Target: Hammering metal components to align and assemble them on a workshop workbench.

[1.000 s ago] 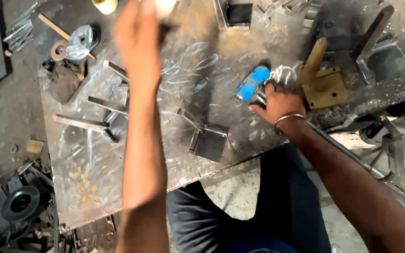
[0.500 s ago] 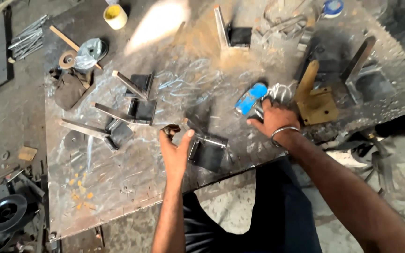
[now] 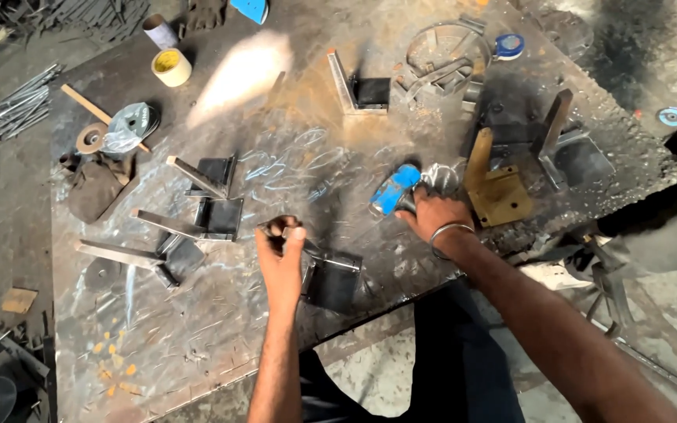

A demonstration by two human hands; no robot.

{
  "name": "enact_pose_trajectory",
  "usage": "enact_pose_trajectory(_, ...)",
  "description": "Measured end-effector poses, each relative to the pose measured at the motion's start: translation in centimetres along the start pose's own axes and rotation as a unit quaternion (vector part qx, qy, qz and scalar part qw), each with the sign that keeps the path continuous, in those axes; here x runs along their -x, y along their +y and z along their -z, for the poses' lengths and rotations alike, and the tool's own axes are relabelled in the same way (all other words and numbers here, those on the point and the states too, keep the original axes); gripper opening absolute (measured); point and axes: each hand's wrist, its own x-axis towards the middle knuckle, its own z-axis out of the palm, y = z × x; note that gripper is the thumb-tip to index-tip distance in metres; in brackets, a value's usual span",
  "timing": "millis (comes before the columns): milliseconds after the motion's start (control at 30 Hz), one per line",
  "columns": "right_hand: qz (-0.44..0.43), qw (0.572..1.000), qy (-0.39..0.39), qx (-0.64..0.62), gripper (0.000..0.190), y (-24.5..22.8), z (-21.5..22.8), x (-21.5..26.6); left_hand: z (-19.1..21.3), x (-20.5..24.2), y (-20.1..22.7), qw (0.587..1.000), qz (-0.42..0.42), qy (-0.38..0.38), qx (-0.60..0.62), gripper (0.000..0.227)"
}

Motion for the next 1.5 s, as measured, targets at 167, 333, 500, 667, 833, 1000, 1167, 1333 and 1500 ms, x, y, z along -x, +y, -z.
enact_pose_trajectory(167, 0.003, 1.000, 0.007, 0.008, 0.065, -0.2, 0.3, 0.3, 0.3, -1.3, 4.0, 0.996, -0.072, 0.023, 0.037, 0.024)
enact_pose_trajectory(333, 0.001, 1.000, 0.017, 0.018, 0.065, -0.3, -0.1, 0.4, 0.5, -3.9, 8.4, 0.996, -0.079, 0.003, -0.047, 0.024)
enact_pose_trajectory(500, -0.001, 0.999, 0.026, 0.020, 0.064, -0.3, -0.5, 0.4, -1.4, -5.5, 9.8, 0.977, -0.033, -0.110, -0.181, 0.040)
enact_pose_trajectory(667, 0.005, 0.999, 0.037, 0.023, 0.063, -0.4, -0.5, 0.2, -3.4, -4.5, 8.1, 0.943, -0.004, -0.182, -0.278, 0.046)
enact_pose_trajectory(833, -0.006, 0.999, 0.020, 0.029, 0.064, -0.3, -0.6, 0.2, -3.7, -4.5, 8.0, 0.872, -0.055, -0.214, -0.437, 0.050)
enact_pose_trajectory(1000, -0.007, 0.999, 0.019, 0.030, 0.065, -0.4, 0.0, 0.4, -1.8, -4.6, 4.8, 0.970, -0.032, -0.098, -0.221, 0.045)
enact_pose_trajectory(1167, -0.002, 1.000, 0.012, 0.029, 0.064, -0.4, 0.0, 0.3, 1.4, -2.5, 2.4, 0.997, -0.051, 0.049, -0.014, 0.029)
enact_pose_trajectory(1333, 0.001, 0.999, 0.013, 0.031, 0.065, -0.4, -0.1, 0.2, 3.5, 2.1, -3.3, 0.998, -0.017, 0.067, -0.013, 0.025)
enact_pose_trajectory(1500, -0.002, 0.998, 0.022, 0.055, 0.069, -0.4, -0.6, 0.3, 2.7, 5.4, -4.2, 0.966, 0.091, 0.065, -0.234, 0.041)
